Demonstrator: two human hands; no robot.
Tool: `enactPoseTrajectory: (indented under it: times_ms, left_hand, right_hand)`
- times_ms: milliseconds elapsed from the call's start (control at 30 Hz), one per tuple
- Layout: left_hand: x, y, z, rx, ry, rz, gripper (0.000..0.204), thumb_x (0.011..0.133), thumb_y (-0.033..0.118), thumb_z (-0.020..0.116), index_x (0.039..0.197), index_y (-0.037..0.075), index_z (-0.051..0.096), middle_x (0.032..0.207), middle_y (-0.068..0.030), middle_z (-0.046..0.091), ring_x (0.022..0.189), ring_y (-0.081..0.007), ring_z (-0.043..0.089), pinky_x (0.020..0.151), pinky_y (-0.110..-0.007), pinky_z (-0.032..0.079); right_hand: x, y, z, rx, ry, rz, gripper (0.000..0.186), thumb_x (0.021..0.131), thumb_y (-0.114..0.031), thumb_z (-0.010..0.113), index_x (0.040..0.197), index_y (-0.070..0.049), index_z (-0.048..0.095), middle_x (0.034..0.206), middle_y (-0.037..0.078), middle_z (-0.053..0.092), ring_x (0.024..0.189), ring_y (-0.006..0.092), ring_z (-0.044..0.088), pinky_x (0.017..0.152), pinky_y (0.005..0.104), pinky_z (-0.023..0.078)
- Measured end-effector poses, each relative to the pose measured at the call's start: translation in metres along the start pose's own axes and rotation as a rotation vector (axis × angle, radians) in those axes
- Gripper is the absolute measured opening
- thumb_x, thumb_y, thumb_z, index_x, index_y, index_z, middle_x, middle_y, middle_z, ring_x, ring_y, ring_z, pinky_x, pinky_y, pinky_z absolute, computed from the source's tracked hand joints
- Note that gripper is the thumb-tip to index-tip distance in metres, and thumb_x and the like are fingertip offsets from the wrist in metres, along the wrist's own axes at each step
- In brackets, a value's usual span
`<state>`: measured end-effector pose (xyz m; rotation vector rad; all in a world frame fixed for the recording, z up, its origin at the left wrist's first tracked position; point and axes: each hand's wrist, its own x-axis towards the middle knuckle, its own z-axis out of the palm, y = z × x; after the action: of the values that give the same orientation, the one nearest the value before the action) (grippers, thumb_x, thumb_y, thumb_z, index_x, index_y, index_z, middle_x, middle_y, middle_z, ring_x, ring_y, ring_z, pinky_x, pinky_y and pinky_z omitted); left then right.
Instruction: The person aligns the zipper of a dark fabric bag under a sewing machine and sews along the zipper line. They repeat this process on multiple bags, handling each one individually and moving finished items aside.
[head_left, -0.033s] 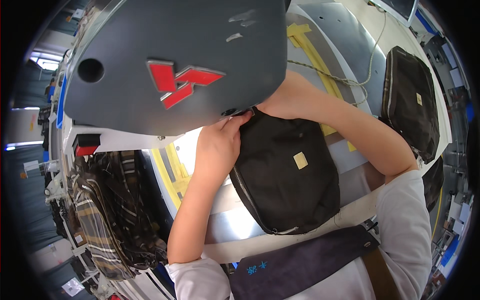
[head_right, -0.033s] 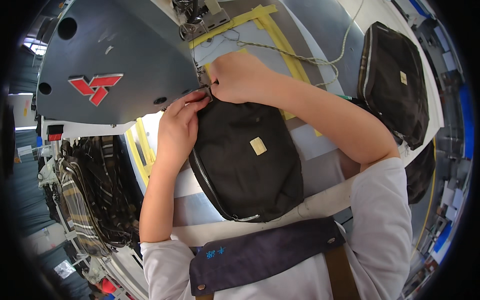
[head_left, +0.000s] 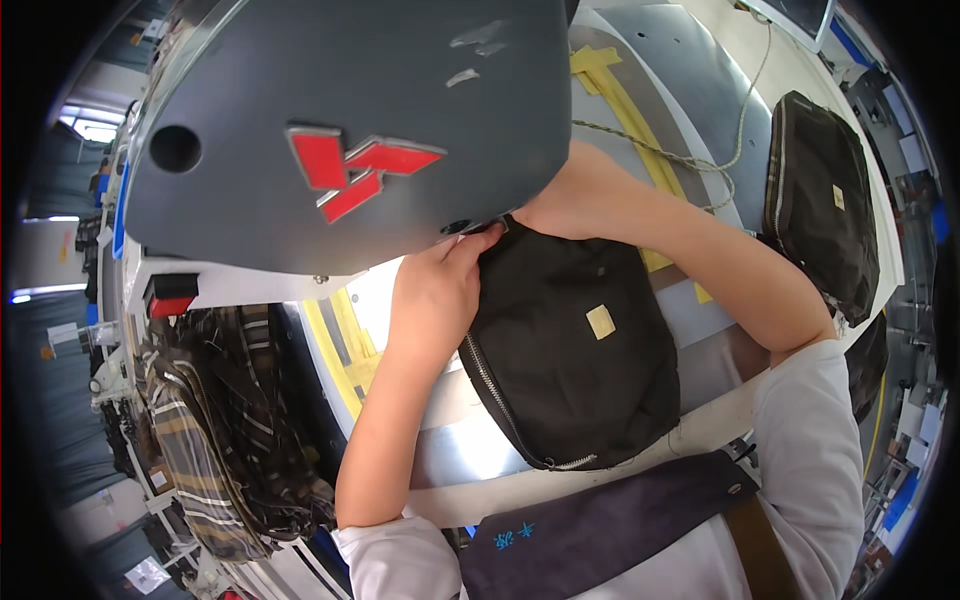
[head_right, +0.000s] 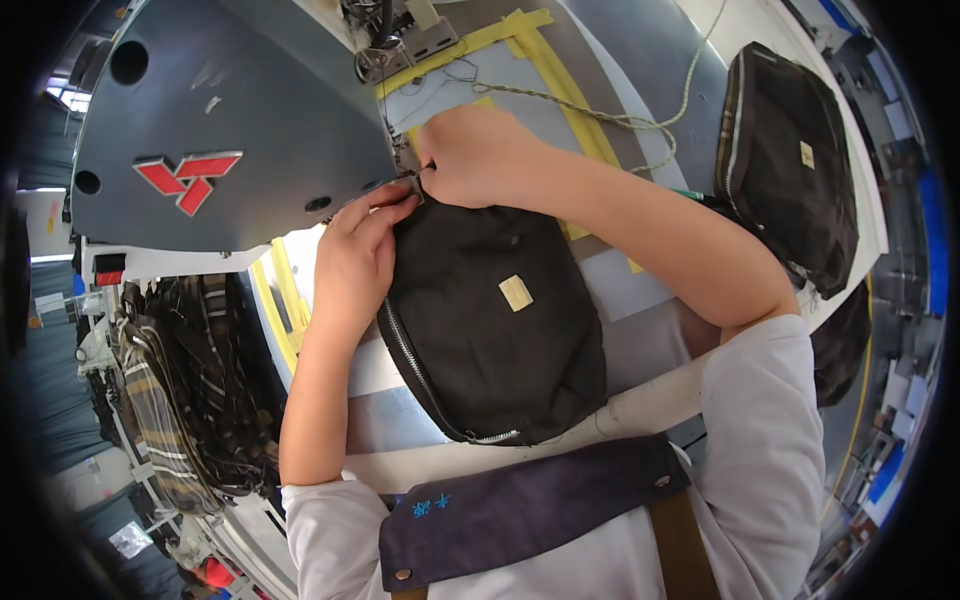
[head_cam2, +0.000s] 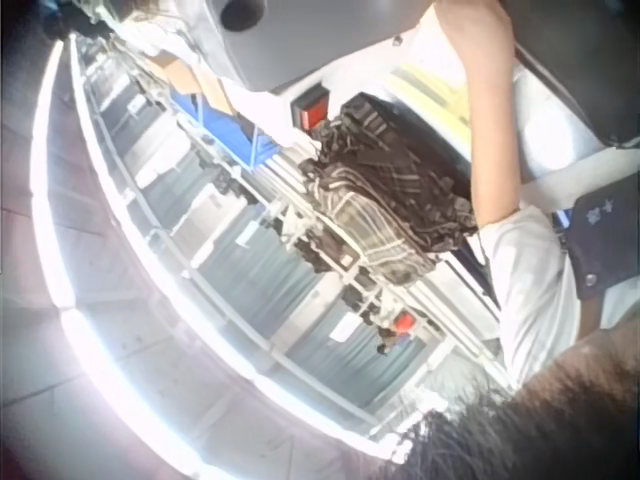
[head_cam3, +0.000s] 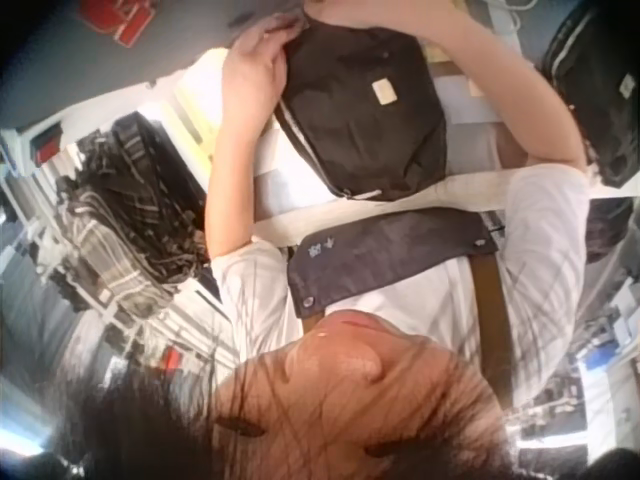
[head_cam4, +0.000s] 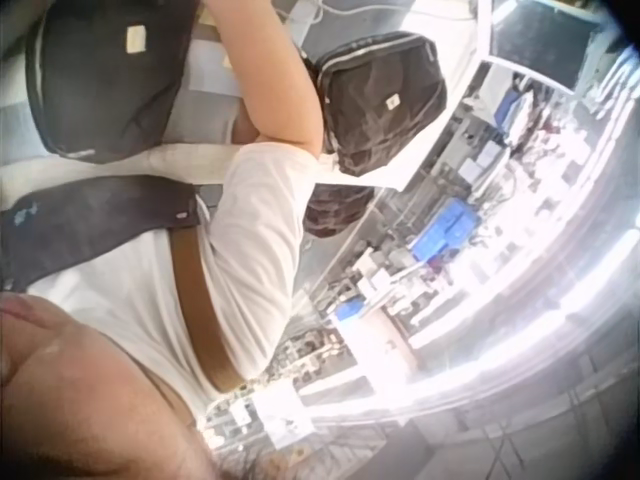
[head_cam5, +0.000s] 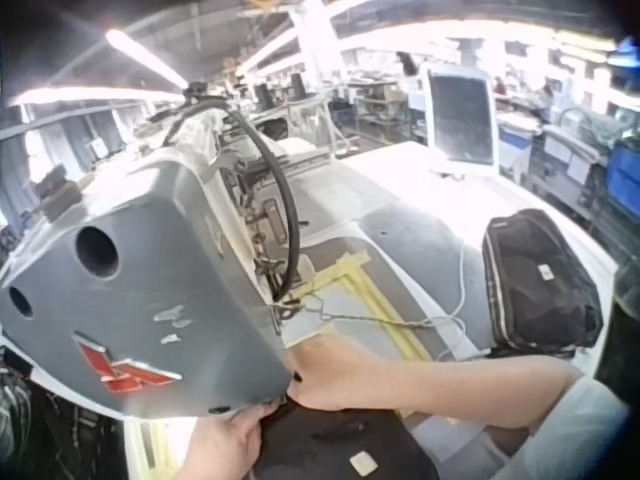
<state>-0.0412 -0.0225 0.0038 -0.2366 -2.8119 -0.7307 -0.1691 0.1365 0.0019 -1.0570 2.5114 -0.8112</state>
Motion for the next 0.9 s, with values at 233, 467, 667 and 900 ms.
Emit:
enactPoseTrajectory:
  times_ms: [233,467,667,900]
  left_hand:
    - [-0.001,0.003,0.001,0.001,0.057,0.029,0.033,0.076,-0.010,0.056,0.102,0.005,0.070,0.109,-0.0057,0.068,0.100,-0.0272,0.064,0.086,-0.035,0.051]
    - [0.003,0.003,0.001,0.151,0.068,0.163,0.031,0.072,-0.010,0.059,0.098,0.004,0.070,0.106,-0.0058,0.068,0.095,-0.0275,0.065,0.082,-0.037,0.052]
    - [0.002,0.000,0.001,0.217,0.098,0.222,0.030,0.073,-0.008,0.060,0.098,0.005,0.070,0.105,-0.0044,0.068,0.094,-0.0248,0.065,0.076,-0.035,0.052]
    - [0.000,0.009,-0.006,0.203,-0.002,0.128,0.026,0.078,0.006,0.064,0.104,0.008,0.067,0.110,-0.0031,0.066,0.097,-0.0235,0.063,0.078,-0.036,0.048]
  right_hand:
    - [0.000,0.002,-0.001,0.007,0.008,-0.054,0.020,0.075,-0.019,0.061,0.084,-0.003,0.068,0.080,0.018,0.067,0.081,0.0358,0.065,0.070,0.0440,0.052]
    - [-0.003,0.002,0.004,-0.051,0.043,-0.072,0.017,0.075,-0.017,0.060,0.078,-0.001,0.065,0.077,0.017,0.066,0.078,0.0356,0.065,0.068,0.0453,0.051]
    - [-0.011,-0.001,0.001,-0.036,0.138,-0.090,0.014,0.077,-0.017,0.059,0.082,-0.004,0.062,0.079,0.013,0.066,0.081,0.0324,0.064,0.068,0.0427,0.050]
    - [-0.003,0.010,0.010,0.050,0.208,-0.117,0.012,0.079,-0.018,0.062,0.083,-0.007,0.059,0.083,0.009,0.064,0.081,0.0303,0.063,0.069,0.0415,0.050]
